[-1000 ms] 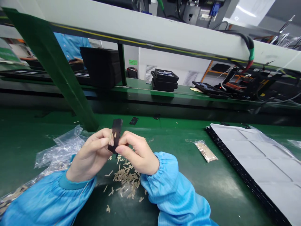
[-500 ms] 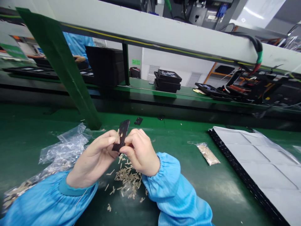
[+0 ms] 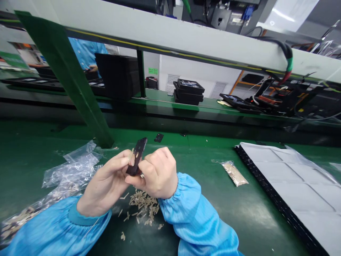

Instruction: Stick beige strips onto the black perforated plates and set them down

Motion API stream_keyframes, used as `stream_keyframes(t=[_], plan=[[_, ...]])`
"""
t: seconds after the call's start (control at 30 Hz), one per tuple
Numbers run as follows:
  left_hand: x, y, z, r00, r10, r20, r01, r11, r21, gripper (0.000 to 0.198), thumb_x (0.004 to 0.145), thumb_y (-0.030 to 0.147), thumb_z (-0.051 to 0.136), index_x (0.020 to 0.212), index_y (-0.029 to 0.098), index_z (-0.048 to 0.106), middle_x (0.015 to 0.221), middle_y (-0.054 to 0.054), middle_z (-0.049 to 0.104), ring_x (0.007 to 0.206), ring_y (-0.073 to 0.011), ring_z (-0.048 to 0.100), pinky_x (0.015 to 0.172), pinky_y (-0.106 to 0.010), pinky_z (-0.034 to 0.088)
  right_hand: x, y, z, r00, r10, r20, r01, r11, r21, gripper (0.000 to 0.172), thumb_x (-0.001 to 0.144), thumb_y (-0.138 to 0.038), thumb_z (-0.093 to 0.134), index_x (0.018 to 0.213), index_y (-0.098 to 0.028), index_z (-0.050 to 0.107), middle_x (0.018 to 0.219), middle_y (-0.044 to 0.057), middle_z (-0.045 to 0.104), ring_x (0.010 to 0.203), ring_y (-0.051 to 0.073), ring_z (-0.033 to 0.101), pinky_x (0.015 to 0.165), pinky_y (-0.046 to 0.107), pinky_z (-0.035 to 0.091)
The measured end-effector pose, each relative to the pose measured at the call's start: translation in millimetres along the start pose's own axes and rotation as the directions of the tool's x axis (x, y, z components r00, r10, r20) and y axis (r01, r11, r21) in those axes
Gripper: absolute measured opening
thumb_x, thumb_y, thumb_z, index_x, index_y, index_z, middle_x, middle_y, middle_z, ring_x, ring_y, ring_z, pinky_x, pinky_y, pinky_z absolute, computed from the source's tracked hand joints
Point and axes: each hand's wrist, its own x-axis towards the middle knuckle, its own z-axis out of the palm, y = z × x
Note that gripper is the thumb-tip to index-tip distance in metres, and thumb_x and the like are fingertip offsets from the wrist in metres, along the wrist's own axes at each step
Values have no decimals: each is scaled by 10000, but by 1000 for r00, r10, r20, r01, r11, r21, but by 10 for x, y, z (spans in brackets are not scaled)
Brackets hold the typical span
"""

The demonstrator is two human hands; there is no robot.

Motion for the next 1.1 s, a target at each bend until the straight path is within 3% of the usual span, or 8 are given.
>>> stream_keyframes(t=[0.27, 0.47, 0.67, 0.8, 0.87, 0.9, 0.93, 1.1], plan=[[-11, 14, -59, 991, 96, 91, -101, 993, 54, 134, 634, 235, 656, 552, 152, 590, 595, 12, 524, 571, -92, 486, 542, -194, 413, 34, -71, -37, 990, 117, 75, -134, 945, 299, 358, 792, -528, 542, 711, -210, 399, 598, -17, 452, 548, 124, 411, 514, 274, 331], [18, 3, -111, 954, 241, 177, -265, 955, 130, 121, 693, 232, 608, 588, 172, 615, 644, -3, 543, 620, -120, 503, 584, -239, 416, 77, -96, -85, 964, 181, 193, -256, 823, 508, 237, 847, -377, 453, 693, -206, 397, 616, -3, 439, 574, 138, 419, 542, 292, 345], [-11, -45, -124, 889, 415, 193, -457, 832, 315, 96, 714, 211, 602, 628, 190, 637, 696, -16, 564, 694, -158, 534, 668, -283, 423, 53, -111, -86, 963, 211, 170, -265, 864, 428, 131, 781, -157, 433, 678, -207, 369, 615, -5, 420, 582, 137, 390, 543, 283, 330], [82, -70, -147, 903, 422, 81, -411, 793, 450, 113, 726, 215, 593, 618, 188, 615, 708, -8, 548, 723, -152, 516, 697, -271, 416, -6, -26, 13, 949, 264, 170, -301, 919, 253, 166, 770, -159, 440, 633, -207, 358, 595, -17, 399, 572, 125, 387, 540, 265, 330], [181, -47, -186, 905, 425, 6, -385, 815, 432, 121, 717, 205, 593, 599, 179, 595, 816, -11, 567, 811, -156, 523, 762, -274, 420, -70, 156, 93, 854, 362, 373, -404, 914, 39, 176, 791, -205, 431, 619, -201, 393, 615, -13, 435, 603, 121, 436, 577, 251, 369], [231, -24, -212, 897, 440, -43, -388, 830, 401, 117, 709, 197, 598, 594, 176, 588, 892, -11, 570, 864, -158, 523, 790, -273, 419, -115, 293, 133, 747, 447, 492, -448, 885, -124, 174, 805, -224, 427, 634, -194, 434, 650, -7, 470, 640, 118, 472, 612, 241, 391], [276, 5, -242, 881, 463, -100, -401, 841, 362, 111, 699, 188, 604, 591, 175, 583, 949, -6, 564, 903, -154, 519, 803, -266, 418, -170, 455, 167, 585, 587, 559, -469, 808, -358, 172, 829, -246, 420, 677, -193, 481, 716, -4, 512, 702, 112, 509, 659, 226, 408], [354, 136, -347, 852, 492, -181, -427, 851, 305, 54, 698, 188, 619, 645, 184, 604, 816, 14, 556, 803, -108, 501, 735, -215, 416, -530, 1356, 238, 324, 857, 401, -454, 512, -729, 177, 884, -219, 433, 924, -131, 581, 929, 91, 591, 845, 173, 590, 705, 293, 466]])
